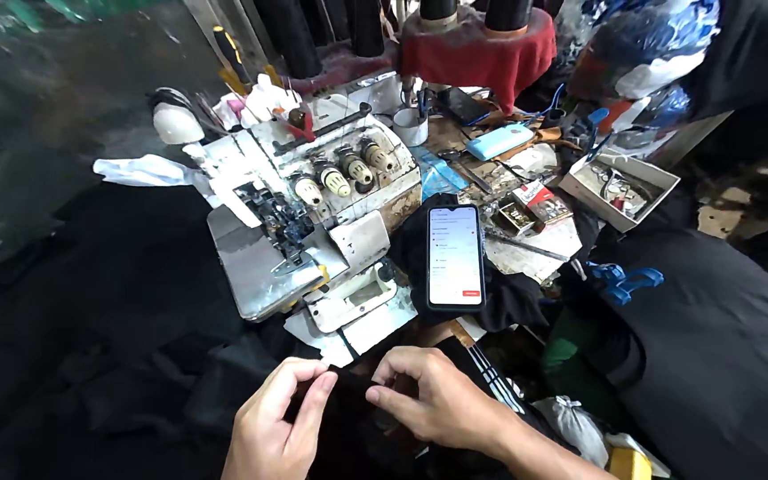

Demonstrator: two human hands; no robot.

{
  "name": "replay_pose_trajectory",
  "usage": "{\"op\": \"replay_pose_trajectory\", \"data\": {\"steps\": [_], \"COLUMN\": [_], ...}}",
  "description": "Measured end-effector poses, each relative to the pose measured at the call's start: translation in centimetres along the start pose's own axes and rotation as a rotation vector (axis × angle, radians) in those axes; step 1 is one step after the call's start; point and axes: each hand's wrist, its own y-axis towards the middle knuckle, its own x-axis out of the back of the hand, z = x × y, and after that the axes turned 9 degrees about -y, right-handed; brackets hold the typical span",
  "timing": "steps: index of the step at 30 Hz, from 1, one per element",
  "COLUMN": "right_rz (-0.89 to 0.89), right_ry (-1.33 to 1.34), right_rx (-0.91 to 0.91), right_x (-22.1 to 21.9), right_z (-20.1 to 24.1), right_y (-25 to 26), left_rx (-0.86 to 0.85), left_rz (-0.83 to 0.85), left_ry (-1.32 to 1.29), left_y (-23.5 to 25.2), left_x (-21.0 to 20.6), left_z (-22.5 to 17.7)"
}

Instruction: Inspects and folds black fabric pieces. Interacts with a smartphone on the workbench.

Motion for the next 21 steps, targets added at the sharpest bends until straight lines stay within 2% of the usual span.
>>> {"op": "replay_pose_trajectory", "data": {"steps": [12,18,21], "right_rz": [0.06,0.027,-0.001], "right_ry": [0.084,0.083,0.05], "right_rx": [0.004,0.02,-0.047], "right_x": [0.6,0.5,0.1], "right_z": [-0.3,-0.3,0.1], "right_y": [0.2,0.8,1.3], "left_rx": [-0.016,0.016,-0.014], "left_rz": [0.047,0.027,0.003], "left_ry": [-0.126,-0.059,-0.056], "left_y": [0.7,1.0,1.3], "left_x": [0.2,-0.3,-1.0], "left_z": [0.9,0.1,0.3]}}
